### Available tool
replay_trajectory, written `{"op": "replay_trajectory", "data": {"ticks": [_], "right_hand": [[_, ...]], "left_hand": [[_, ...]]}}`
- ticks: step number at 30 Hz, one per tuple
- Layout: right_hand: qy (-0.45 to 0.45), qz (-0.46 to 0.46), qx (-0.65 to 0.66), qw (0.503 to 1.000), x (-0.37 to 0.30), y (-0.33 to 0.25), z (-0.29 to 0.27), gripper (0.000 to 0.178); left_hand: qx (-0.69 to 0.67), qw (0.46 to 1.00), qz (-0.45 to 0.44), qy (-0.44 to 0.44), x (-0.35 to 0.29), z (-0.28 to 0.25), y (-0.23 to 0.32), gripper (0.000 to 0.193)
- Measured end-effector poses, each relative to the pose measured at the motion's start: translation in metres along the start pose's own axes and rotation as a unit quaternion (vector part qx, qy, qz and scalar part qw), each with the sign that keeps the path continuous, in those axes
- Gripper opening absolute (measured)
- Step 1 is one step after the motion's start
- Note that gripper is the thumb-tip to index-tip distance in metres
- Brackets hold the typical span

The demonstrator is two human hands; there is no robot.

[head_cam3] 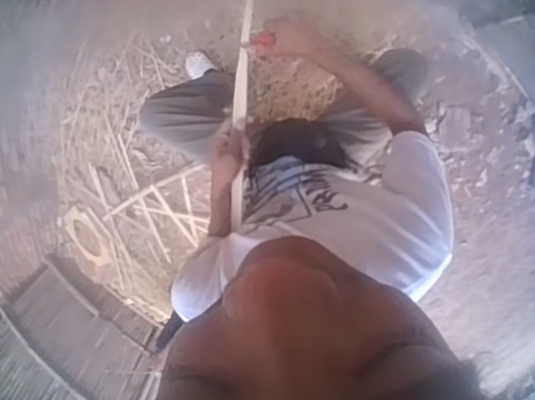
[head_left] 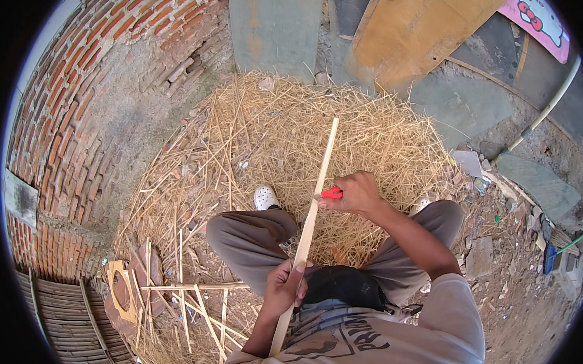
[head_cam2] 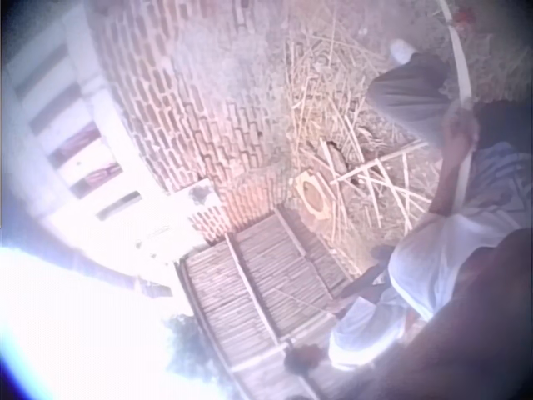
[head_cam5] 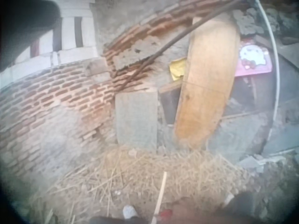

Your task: The person sits on a bed of straw and uses a red utility knife to shave thin strips off a long, thin piece of wood. They hold the wood with their left hand and repeatedly scrape the blade along its length to smooth or shape it.

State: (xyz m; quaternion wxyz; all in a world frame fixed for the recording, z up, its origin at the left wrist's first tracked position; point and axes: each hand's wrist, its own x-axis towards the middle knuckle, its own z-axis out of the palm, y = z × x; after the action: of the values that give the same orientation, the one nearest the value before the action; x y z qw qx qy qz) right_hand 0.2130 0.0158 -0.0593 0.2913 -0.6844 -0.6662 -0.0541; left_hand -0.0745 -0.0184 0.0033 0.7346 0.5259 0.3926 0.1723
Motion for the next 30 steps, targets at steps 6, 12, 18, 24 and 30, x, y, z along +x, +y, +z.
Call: {"op": "replay_trajectory", "data": {"ticks": [6, 12, 18, 24, 30], "right_hand": [[0.012, 0.018, -0.003, 1.000, 0.014, 0.011, 0.004, 0.074], [0.019, 0.144, -0.070, 0.987, 0.032, 0.073, 0.001, 0.079], [-0.020, 0.201, -0.067, 0.977, 0.054, 0.101, -0.001, 0.086], [0.049, 0.440, -0.002, 0.897, 0.062, 0.174, -0.020, 0.088], [0.016, 0.276, 0.040, 0.960, 0.037, 0.058, -0.057, 0.078]], "left_hand": [[0.038, 0.999, 0.006, 0.007, 0.000, 0.000, 0.005, 0.025], [0.062, 0.998, -0.021, -0.001, -0.010, 0.005, 0.003, 0.022], [0.068, 0.998, -0.012, -0.006, -0.013, 0.004, 0.001, 0.023], [0.053, 0.997, -0.030, -0.039, -0.032, 0.009, 0.002, 0.023], [0.057, 0.998, 0.021, -0.031, -0.012, 0.009, 0.013, 0.023]]}}
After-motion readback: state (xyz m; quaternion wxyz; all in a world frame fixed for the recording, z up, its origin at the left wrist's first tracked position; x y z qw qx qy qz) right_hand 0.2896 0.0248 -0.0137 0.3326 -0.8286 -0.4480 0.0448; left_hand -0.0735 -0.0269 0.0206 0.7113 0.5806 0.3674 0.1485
